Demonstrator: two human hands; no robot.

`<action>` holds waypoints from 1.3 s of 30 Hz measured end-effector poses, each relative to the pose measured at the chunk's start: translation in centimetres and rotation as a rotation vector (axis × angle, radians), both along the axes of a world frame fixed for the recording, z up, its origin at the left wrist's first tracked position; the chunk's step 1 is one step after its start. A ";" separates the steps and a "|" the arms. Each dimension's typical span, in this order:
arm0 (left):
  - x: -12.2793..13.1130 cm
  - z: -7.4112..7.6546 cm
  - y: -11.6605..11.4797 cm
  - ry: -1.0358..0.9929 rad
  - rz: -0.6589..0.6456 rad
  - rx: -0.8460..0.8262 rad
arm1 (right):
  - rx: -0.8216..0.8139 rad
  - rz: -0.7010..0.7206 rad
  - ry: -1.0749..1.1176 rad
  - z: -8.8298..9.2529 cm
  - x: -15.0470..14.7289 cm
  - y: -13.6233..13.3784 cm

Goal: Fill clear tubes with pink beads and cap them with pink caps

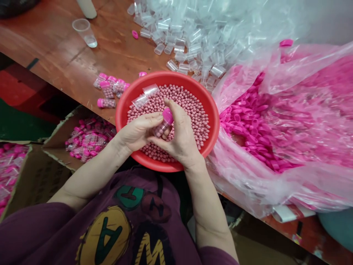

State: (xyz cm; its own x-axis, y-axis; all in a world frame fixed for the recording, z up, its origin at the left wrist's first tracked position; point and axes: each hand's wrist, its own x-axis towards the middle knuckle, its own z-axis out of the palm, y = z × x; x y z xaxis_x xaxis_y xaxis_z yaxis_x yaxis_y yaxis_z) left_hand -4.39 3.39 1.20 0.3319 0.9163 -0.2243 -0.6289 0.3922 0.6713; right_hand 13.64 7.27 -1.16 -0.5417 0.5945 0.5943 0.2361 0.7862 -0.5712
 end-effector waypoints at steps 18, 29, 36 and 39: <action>1.0 -1.7 -0.4 0.309 0.268 0.153 | 0.142 -0.256 -0.260 -0.2 0.2 -0.6; 0.5 -1.0 -0.4 0.118 0.104 0.061 | 0.170 -0.253 -0.295 -0.8 0.0 -0.1; 0.3 -1.3 0.0 0.083 0.020 -0.018 | 0.200 -0.333 -0.361 -0.8 -0.3 -0.2; 0.5 -1.3 0.1 0.109 0.058 -0.013 | 0.168 -0.343 -0.388 -0.7 -0.5 -0.4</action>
